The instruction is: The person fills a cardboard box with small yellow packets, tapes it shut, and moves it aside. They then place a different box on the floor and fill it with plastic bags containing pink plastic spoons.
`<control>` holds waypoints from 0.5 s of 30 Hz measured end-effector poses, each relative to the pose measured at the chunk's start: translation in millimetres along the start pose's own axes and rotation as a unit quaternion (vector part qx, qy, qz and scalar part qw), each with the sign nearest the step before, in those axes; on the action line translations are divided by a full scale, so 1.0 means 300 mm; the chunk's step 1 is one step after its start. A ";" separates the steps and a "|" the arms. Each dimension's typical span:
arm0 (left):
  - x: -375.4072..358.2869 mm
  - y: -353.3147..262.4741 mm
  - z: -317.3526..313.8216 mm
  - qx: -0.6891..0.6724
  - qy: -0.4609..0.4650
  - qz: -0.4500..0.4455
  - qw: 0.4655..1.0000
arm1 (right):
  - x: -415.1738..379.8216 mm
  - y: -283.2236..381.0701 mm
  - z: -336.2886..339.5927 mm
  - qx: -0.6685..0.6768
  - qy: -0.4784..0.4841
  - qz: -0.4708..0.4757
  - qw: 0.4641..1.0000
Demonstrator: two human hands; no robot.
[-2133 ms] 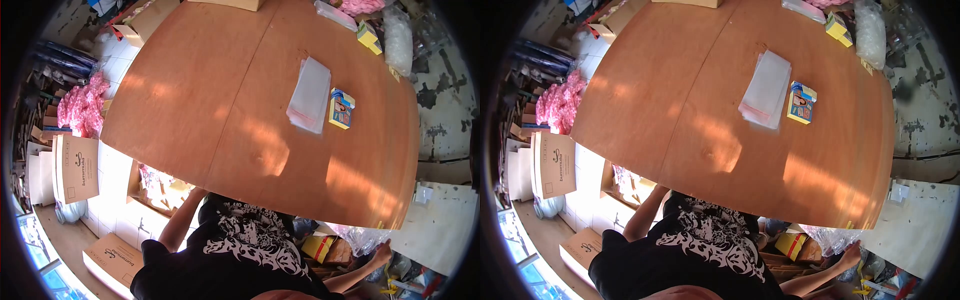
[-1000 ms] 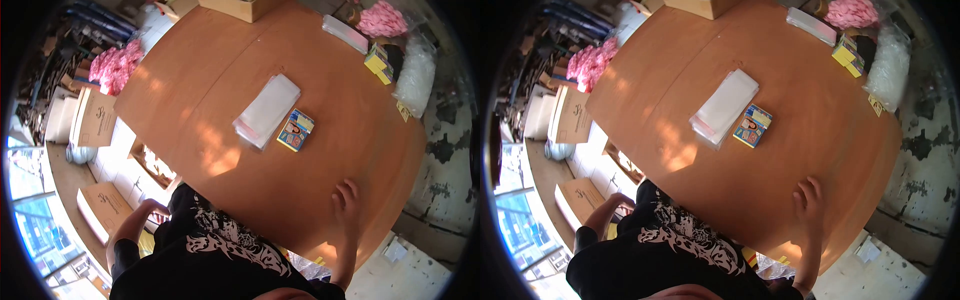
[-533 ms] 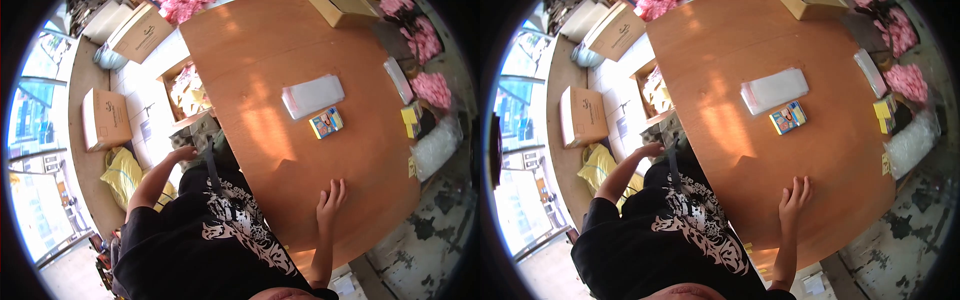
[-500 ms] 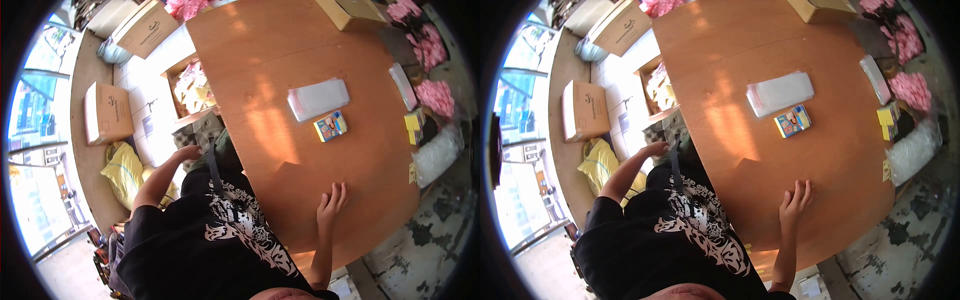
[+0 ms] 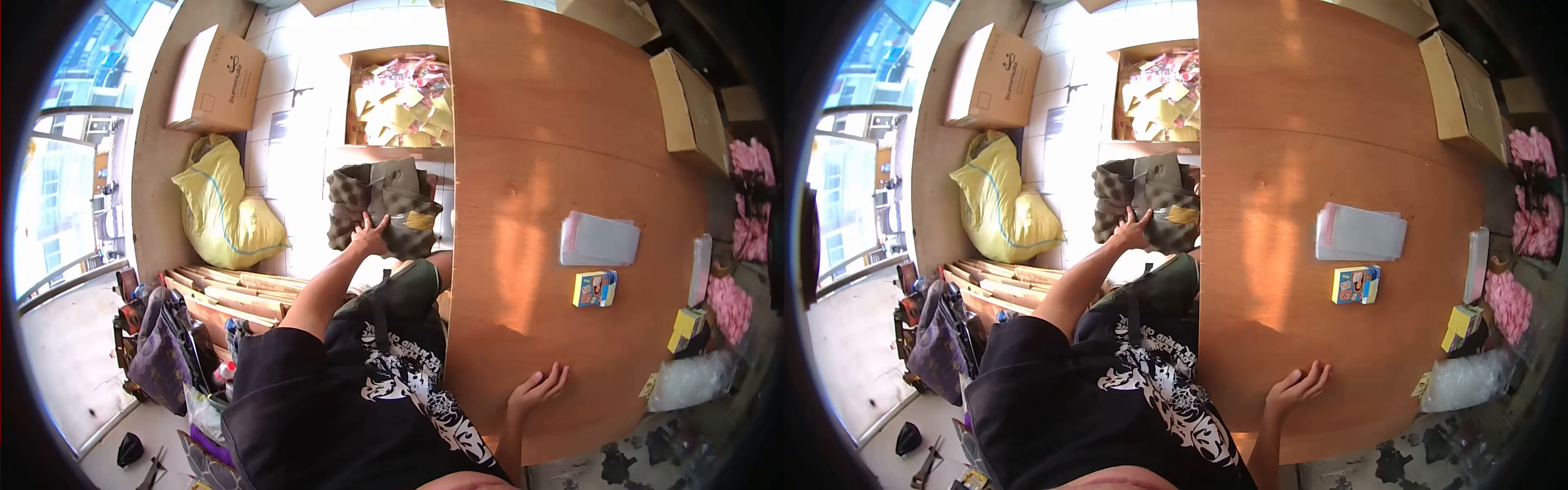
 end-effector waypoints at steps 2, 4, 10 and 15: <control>-0.003 0.016 -0.012 -0.010 -0.003 0.005 1.000 | 0.003 0.008 -0.003 0.008 -0.002 -0.014 1.000; 0.005 0.027 -0.012 -0.027 -0.003 0.001 1.000 | -0.005 0.004 -0.013 0.012 -0.005 0.001 1.000; -0.012 0.036 -0.003 -0.036 -0.015 0.015 0.999 | -0.024 -0.011 -0.021 0.013 -0.006 0.034 0.999; -0.021 0.053 0.021 -0.057 -0.006 -0.001 0.998 | -0.035 -0.004 -0.010 -0.003 -0.001 0.017 1.000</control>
Point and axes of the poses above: each hand's wrist, its own x-axis towards the middle knuckle, its own z-axis out of the back of the hand, y = z × x, the point moved 1 cm from there along x, towards the middle knuckle, and after that the axes turned 15 degrees about -y, right-handed, at the moved point
